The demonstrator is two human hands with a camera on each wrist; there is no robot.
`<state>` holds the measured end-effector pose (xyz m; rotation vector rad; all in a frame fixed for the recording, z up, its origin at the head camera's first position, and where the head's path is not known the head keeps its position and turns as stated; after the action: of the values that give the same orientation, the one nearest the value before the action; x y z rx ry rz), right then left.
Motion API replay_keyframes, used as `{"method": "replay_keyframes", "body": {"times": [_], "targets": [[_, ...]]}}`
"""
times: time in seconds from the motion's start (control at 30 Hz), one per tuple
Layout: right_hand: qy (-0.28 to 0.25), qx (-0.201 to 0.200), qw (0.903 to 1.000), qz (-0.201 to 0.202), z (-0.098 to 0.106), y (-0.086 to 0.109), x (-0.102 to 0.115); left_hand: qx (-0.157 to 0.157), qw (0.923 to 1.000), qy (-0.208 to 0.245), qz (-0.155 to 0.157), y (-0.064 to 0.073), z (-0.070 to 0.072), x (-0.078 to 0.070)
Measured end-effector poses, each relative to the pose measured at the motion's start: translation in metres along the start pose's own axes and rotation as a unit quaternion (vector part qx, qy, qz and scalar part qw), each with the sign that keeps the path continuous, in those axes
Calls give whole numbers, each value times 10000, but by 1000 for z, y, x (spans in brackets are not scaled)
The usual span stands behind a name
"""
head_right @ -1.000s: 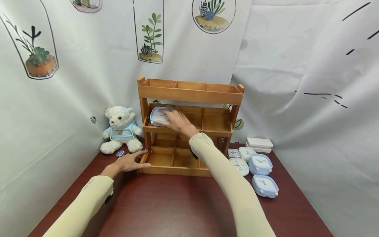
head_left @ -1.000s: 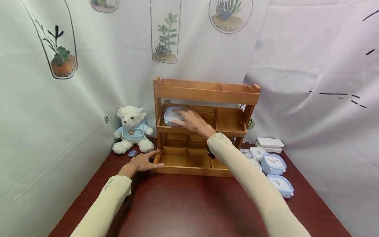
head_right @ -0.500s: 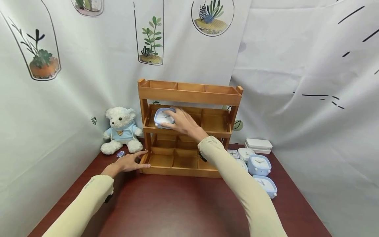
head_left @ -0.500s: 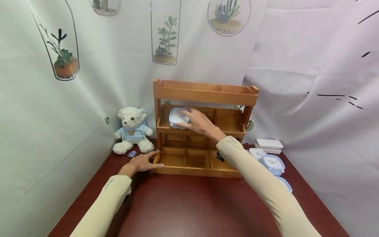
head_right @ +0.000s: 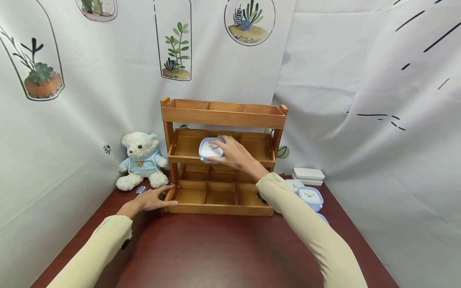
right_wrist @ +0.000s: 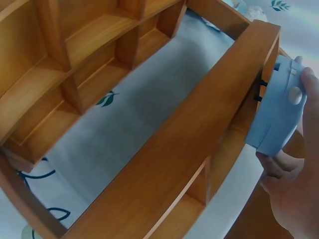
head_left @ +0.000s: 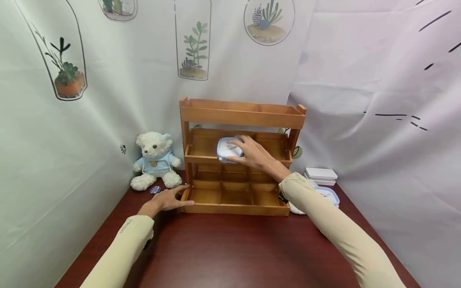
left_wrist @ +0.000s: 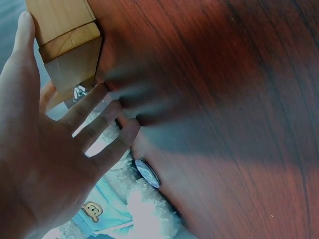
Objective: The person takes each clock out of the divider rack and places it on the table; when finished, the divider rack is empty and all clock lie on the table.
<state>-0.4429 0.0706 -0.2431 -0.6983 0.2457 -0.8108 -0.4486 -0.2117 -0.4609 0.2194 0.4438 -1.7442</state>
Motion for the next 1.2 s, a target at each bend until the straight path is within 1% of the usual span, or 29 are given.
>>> {"method": "replay_keyframes", "body": {"times": [0.27, 0.4, 0.63, 0.93, 1.2], "targets": [[-18, -102, 9999, 134, 10, 18, -8, 21, 10000, 26, 3, 4, 2, 1], [4, -78, 9999, 87, 15, 27, -15, 1, 10000, 81, -5, 6, 0, 1], [-18, 87, 9999, -60, 25, 46, -27, -16, 9999, 108, -29, 7, 0, -1], [100, -114, 9999, -76, 47, 66, -41, -78, 9999, 50, -96, 4, 3, -3], [20, -109, 9999, -85, 60, 88, -54, -51, 9999, 51, -110, 2, 1, -4]]}}
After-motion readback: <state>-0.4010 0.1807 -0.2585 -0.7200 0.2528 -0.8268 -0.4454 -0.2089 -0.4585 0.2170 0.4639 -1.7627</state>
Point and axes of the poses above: each hand's wrist, its own y-axis away from the middle knuckle, its own z-axis out of the back of the hand, x = y × z, the point moved 9 cm from there along -y, towards the middle knuckle, and after that the axes turned 15 degrees about -x, right-handed, at the moved point
